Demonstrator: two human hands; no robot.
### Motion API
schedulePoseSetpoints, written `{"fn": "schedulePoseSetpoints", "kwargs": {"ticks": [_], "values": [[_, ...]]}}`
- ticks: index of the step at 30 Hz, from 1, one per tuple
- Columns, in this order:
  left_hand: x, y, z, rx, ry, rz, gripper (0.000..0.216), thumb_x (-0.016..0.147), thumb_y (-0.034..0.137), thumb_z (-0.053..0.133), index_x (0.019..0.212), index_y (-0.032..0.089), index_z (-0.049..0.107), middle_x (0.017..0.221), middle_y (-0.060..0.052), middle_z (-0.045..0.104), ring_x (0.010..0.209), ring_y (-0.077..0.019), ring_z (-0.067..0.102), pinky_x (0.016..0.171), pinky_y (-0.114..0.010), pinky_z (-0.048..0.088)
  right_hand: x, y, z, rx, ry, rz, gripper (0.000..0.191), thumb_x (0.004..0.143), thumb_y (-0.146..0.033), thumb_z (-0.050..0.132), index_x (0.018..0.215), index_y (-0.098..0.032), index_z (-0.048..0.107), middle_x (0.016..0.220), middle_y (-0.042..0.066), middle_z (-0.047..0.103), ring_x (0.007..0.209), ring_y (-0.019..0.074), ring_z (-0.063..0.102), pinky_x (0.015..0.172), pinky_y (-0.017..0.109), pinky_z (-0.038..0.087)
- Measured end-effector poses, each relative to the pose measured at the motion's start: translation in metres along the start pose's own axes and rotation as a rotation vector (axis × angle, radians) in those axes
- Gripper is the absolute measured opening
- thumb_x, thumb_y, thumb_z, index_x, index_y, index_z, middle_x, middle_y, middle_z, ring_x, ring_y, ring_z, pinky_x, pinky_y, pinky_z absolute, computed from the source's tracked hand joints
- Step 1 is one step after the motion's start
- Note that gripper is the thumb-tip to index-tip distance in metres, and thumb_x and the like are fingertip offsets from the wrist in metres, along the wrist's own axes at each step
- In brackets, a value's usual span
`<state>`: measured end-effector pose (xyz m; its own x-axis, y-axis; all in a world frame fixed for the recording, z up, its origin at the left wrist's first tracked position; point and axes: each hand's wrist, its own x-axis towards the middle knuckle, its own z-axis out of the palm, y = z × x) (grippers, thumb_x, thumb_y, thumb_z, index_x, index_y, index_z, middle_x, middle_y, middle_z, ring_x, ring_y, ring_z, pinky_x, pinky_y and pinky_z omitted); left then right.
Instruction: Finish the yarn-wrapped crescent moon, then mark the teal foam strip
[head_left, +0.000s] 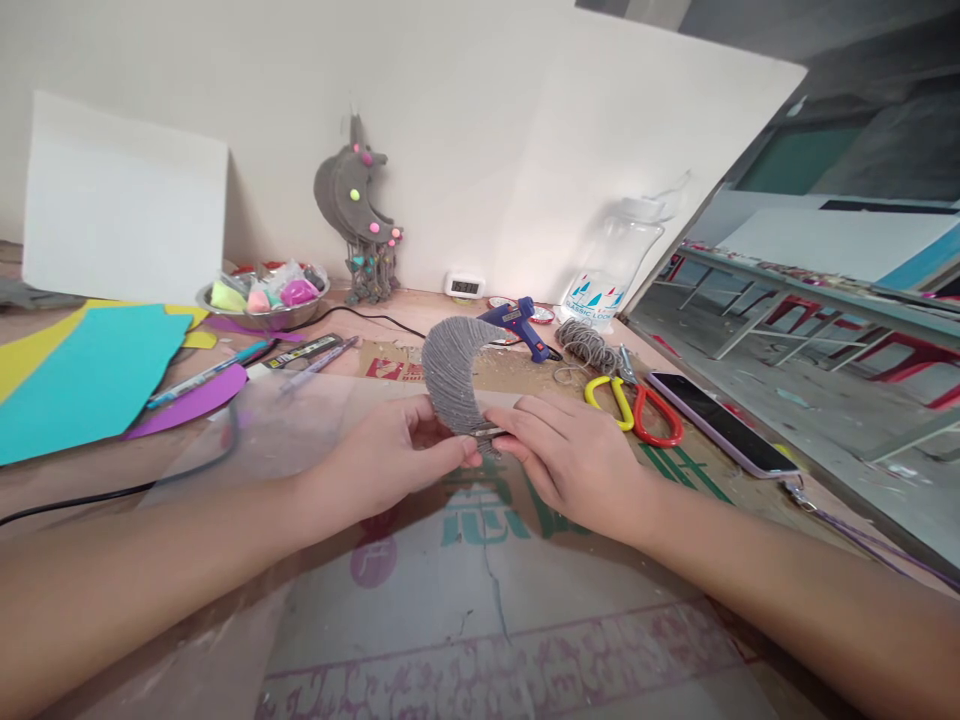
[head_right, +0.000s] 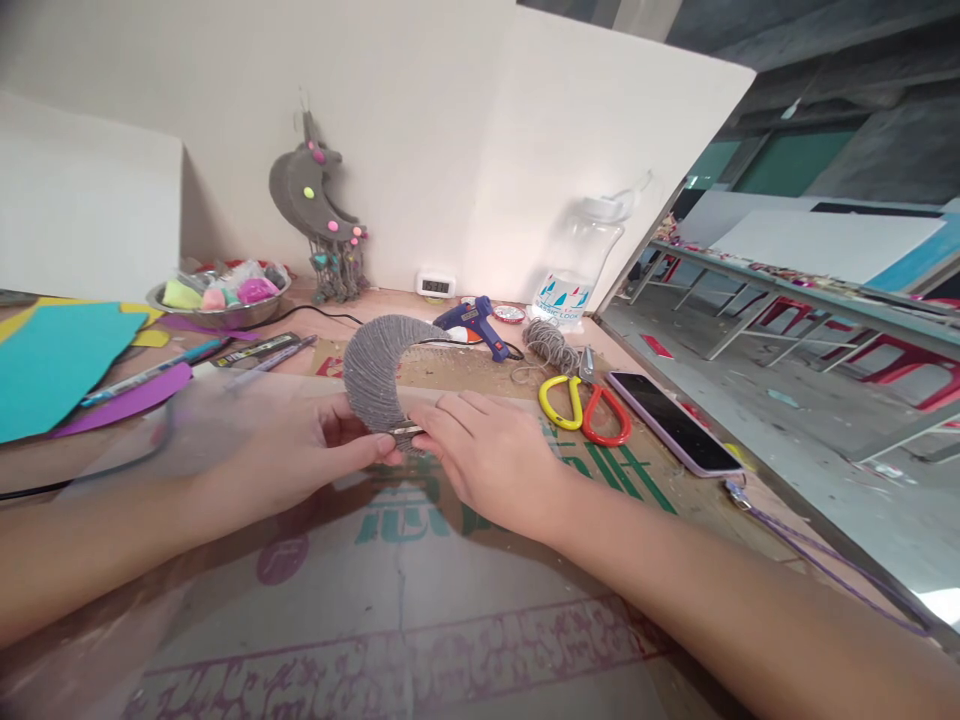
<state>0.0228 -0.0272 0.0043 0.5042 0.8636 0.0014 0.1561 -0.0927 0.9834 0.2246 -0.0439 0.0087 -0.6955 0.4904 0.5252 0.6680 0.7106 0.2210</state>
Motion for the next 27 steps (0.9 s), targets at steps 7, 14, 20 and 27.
{"fn": "schedulePoseSetpoints", "kwargs": {"ticks": [7,14,20,27], "values": [[-0.0005,-0.0005,-0.0003,0.016,-0.014,-0.012,0.014,0.078,0.024,0.060,0.089,0.017,0.065,0.087,-0.002,0.073,0.083,-0.0167,0.067,0.074,-0.026,0.052,-0.0006,0.0021,0.0021,-0.006,0.024,-0.030,0.025,0.093,-0.024,0.044,0.106,-0.011,0.061,0.081,0.007,0.066,0.072,0.0165,0.058,0.062,0.028,0.045],[-0.0004,-0.0036,-0.0002,-0.004,-0.036,0.009,0.014,0.079,0.024,0.060,0.091,0.018,0.065,0.090,-0.002,0.073,0.085,-0.0170,0.067,0.076,-0.027,0.052,-0.0031,0.0041,0.0048,-0.006,0.048,-0.067,0.022,0.093,-0.020,0.045,0.104,-0.010,0.060,0.079,0.006,0.065,0.071,0.0160,0.058,0.060,0.028,0.044],[0.0004,-0.0024,0.0000,-0.008,-0.027,-0.008,0.013,0.079,0.022,0.060,0.089,0.018,0.066,0.085,-0.001,0.073,0.083,-0.0163,0.067,0.075,-0.026,0.052,-0.0036,0.0047,0.0064,0.011,0.063,-0.059,0.023,0.093,-0.021,0.044,0.104,-0.009,0.060,0.080,0.007,0.064,0.073,0.0161,0.058,0.061,0.028,0.045],[0.0005,-0.0039,-0.0018,0.025,-0.059,0.017,0.015,0.080,0.024,0.060,0.093,0.019,0.066,0.088,-0.001,0.073,0.084,-0.0163,0.067,0.076,-0.026,0.051,-0.0041,0.0026,0.0064,0.000,0.059,-0.046,0.025,0.094,-0.023,0.042,0.105,-0.009,0.060,0.081,0.008,0.064,0.075,0.0168,0.059,0.065,0.029,0.048]]}}
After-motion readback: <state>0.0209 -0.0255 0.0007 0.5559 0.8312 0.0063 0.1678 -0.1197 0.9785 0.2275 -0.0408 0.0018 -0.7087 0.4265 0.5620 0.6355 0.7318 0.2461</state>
